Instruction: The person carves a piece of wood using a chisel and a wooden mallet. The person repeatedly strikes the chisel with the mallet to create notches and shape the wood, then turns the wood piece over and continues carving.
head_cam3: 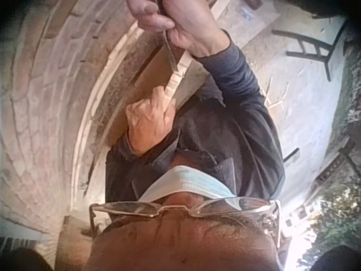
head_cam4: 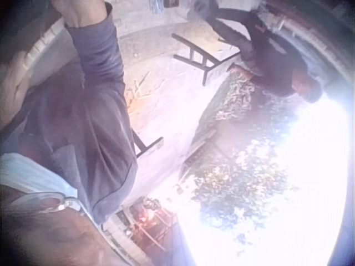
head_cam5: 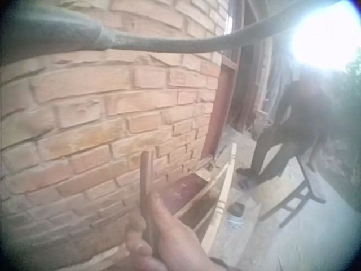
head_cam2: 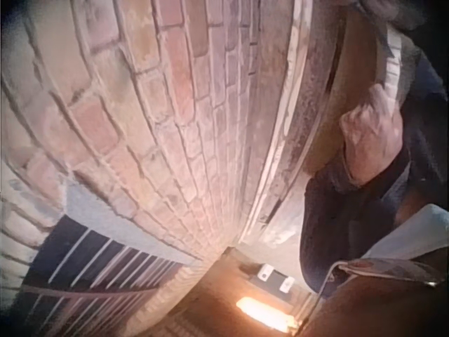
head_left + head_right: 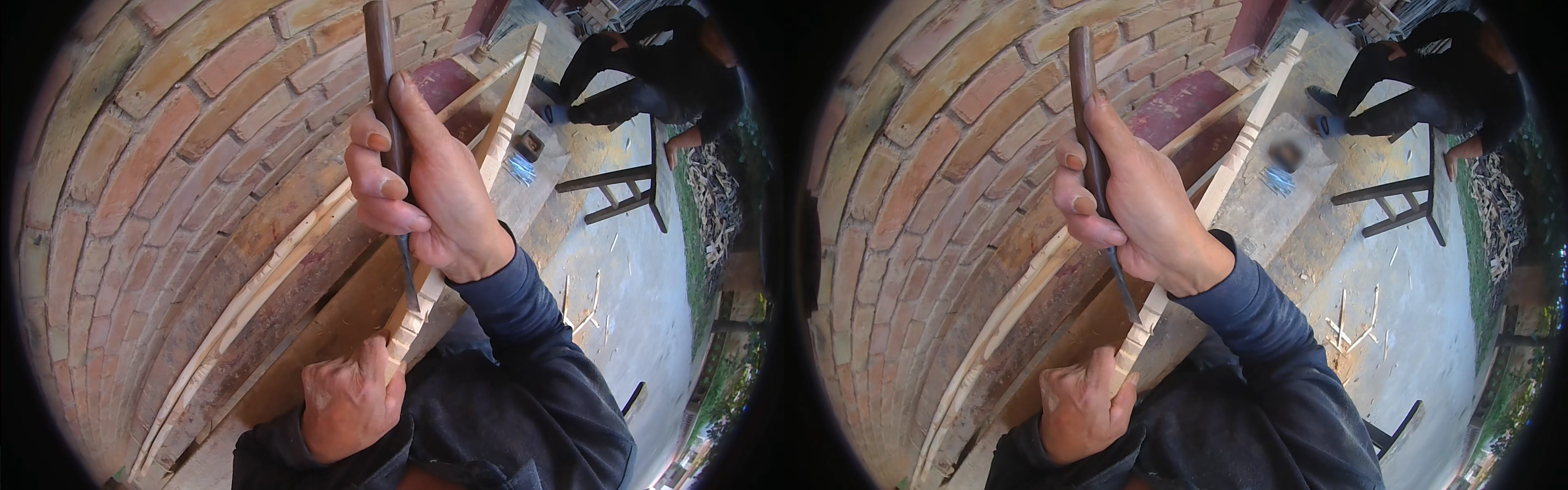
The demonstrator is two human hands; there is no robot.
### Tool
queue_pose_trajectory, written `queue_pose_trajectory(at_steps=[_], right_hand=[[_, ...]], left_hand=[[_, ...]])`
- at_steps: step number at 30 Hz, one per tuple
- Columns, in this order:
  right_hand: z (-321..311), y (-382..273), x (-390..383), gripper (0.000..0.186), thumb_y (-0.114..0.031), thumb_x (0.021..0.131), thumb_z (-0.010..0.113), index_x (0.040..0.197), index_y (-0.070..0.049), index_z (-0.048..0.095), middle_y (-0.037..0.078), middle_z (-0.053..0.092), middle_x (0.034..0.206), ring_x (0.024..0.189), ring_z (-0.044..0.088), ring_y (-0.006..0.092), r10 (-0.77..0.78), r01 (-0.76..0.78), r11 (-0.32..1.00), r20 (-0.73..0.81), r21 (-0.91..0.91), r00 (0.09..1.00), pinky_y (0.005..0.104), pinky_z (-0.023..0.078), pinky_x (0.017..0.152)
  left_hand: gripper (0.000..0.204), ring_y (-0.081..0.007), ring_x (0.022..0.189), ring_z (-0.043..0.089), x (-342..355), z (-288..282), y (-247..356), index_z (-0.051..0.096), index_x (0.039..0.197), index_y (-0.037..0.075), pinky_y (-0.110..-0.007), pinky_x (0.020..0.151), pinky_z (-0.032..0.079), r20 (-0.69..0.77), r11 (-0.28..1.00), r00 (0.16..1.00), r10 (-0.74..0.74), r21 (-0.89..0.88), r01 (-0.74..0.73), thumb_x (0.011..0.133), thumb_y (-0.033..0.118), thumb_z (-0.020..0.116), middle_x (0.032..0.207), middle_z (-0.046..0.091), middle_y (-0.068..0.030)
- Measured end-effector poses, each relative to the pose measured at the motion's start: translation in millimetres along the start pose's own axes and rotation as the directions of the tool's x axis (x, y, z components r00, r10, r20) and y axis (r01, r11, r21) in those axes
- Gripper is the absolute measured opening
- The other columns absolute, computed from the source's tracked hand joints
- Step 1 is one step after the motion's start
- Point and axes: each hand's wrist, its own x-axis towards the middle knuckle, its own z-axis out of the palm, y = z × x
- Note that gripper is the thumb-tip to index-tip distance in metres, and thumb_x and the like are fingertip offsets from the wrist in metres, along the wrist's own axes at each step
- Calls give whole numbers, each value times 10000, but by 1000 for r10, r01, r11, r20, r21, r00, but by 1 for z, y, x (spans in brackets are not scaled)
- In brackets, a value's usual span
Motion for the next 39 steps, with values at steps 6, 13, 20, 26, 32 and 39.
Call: queue_pose_trajectory(at_steps=[6,13,20,26,32,39], right_hand=[[1,3,2,520,-559,1119,276,881,-132,451,15,491,636,355,275,51,-3,2,1000,-28,-29,1000,183,237,333],[3,3,1,523,-556,1120,272,881,-127,452,16,493,631,359,277,45,9,-13,998,-58,-59,998,173,242,328],[-3,3,0,575,-626,1080,365,930,-80,469,36,505,641,412,325,71,30,-32,998,-27,-55,999,201,255,382],[2,4,1,533,-579,1113,269,882,-131,445,17,491,628,366,274,44,4,-7,999,-58,-50,998,169,239,332],[2,3,0,536,-585,1110,278,876,-130,439,15,479,619,376,262,45,7,-11,998,-63,-57,998,176,230,337],[7,7,4,552,-611,1097,299,870,-126,434,21,464,608,400,272,54,-4,-8,983,-68,-186,998,204,208,349]], left_hand=[[312,-376,609,650,1,-1,-1,599,1079,24,-478,571,477,-16,1000,1000,9,-9,-9,851,195,728,710,648,-160],[322,-373,601,648,2,-1,0,603,1085,22,-475,566,476,-10,1000,1000,8,4,-8,845,189,736,701,648,-158],[315,-372,594,645,2,0,1,603,1070,24,-475,564,473,-16,1000,1000,9,18,-8,837,186,741,685,640,-154],[307,-380,601,646,2,0,0,599,1048,20,-479,572,481,-19,1000,1000,1,5,-1,833,183,746,696,641,-159],[304,-385,611,650,2,0,1,597,1040,20,-480,569,486,-12,1000,1000,10,20,-10,829,176,750,715,646,-163],[302,-382,603,652,3,0,-1,599,1045,16,-475,549,484,4,999,1000,16,30,-16,836,175,747,714,640,-168]])
